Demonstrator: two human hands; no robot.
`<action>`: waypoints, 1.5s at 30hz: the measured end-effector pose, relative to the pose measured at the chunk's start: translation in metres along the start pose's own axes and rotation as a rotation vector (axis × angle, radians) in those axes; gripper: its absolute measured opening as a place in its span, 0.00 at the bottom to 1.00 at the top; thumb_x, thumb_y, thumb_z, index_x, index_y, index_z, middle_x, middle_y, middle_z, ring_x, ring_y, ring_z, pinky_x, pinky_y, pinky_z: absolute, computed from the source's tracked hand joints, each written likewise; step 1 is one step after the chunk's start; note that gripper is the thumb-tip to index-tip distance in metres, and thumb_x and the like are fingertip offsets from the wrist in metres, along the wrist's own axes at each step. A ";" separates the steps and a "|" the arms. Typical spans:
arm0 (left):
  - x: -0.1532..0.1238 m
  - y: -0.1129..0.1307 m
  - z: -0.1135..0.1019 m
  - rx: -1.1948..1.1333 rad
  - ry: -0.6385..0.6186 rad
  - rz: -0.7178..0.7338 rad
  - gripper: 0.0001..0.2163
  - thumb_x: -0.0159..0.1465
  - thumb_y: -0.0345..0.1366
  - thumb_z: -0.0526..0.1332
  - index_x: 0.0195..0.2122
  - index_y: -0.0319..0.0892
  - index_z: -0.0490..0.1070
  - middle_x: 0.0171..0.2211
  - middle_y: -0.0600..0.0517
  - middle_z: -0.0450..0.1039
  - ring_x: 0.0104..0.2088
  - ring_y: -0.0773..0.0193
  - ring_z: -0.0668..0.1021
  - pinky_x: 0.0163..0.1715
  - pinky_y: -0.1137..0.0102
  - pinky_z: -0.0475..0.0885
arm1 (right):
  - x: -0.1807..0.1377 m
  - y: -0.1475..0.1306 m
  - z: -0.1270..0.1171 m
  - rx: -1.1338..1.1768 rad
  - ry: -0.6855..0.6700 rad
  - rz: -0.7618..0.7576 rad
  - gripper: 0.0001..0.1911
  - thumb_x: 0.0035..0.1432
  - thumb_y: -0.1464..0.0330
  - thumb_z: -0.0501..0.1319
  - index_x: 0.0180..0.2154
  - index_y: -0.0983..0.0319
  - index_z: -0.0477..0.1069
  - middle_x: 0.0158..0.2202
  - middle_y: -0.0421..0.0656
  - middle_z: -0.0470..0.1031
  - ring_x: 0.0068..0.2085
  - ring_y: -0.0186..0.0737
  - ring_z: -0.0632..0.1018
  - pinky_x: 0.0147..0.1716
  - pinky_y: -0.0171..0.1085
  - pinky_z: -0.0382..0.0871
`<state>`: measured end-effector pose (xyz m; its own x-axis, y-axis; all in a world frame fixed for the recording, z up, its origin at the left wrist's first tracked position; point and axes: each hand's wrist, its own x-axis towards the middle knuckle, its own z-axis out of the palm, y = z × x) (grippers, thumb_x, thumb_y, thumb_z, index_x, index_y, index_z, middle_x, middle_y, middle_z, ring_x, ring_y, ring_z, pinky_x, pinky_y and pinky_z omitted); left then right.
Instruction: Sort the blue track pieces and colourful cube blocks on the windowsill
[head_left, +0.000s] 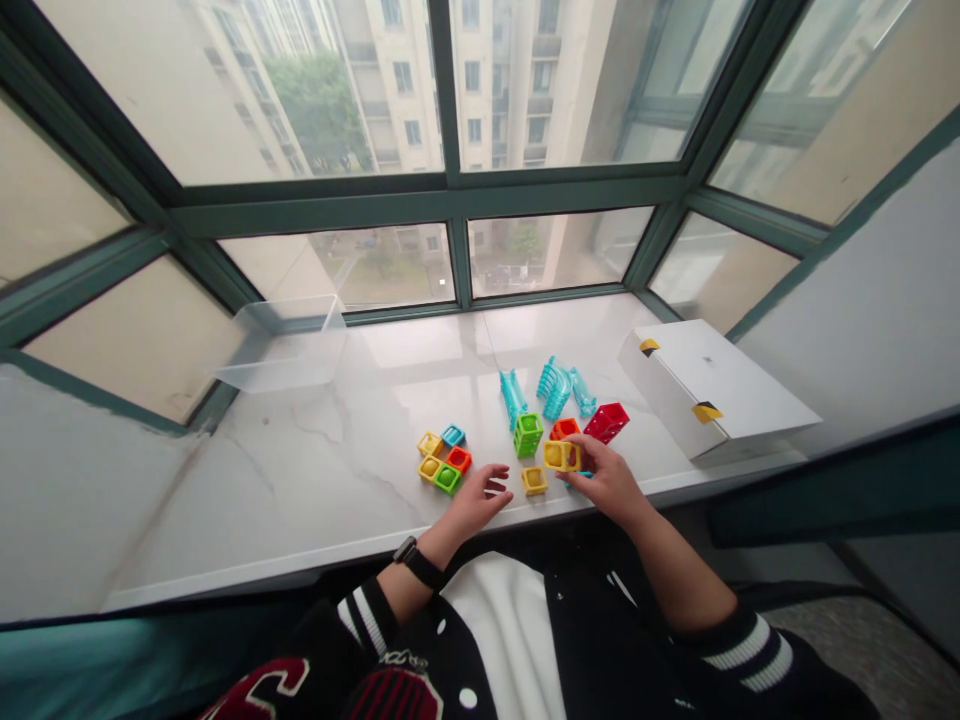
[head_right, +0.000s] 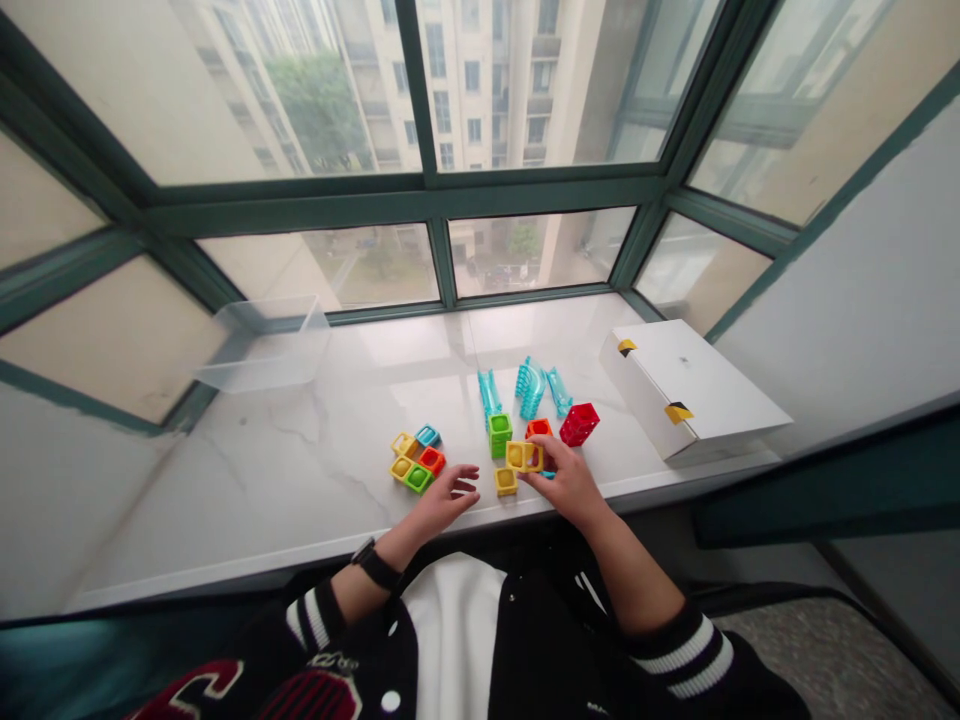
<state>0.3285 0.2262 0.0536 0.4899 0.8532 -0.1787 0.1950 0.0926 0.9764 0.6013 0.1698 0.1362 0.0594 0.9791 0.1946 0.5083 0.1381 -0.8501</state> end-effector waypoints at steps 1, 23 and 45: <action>0.005 -0.002 0.005 0.063 0.005 0.029 0.25 0.59 0.41 0.72 0.57 0.43 0.72 0.55 0.40 0.75 0.46 0.55 0.80 0.43 0.61 0.77 | 0.001 -0.002 0.000 -0.045 -0.011 -0.020 0.23 0.58 0.58 0.71 0.54 0.57 0.74 0.49 0.47 0.78 0.45 0.48 0.82 0.45 0.45 0.82; 0.026 -0.010 0.038 0.527 0.086 0.117 0.23 0.63 0.55 0.67 0.53 0.45 0.77 0.36 0.50 0.79 0.33 0.59 0.75 0.35 0.66 0.66 | 0.019 0.001 0.040 -0.733 -0.294 -0.085 0.21 0.56 0.60 0.76 0.50 0.55 0.79 0.46 0.47 0.76 0.51 0.53 0.74 0.52 0.49 0.62; 0.026 -0.017 0.039 0.515 0.086 0.173 0.21 0.65 0.54 0.66 0.53 0.47 0.77 0.37 0.50 0.79 0.33 0.59 0.76 0.36 0.67 0.67 | 0.020 0.005 0.043 -0.752 -0.304 -0.057 0.21 0.57 0.59 0.75 0.51 0.55 0.79 0.46 0.47 0.77 0.50 0.53 0.74 0.51 0.48 0.62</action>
<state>0.3708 0.2272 0.0273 0.4845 0.8747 0.0111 0.5193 -0.2978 0.8010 0.5682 0.1969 0.1149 -0.1648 0.9863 -0.0057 0.9511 0.1573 -0.2659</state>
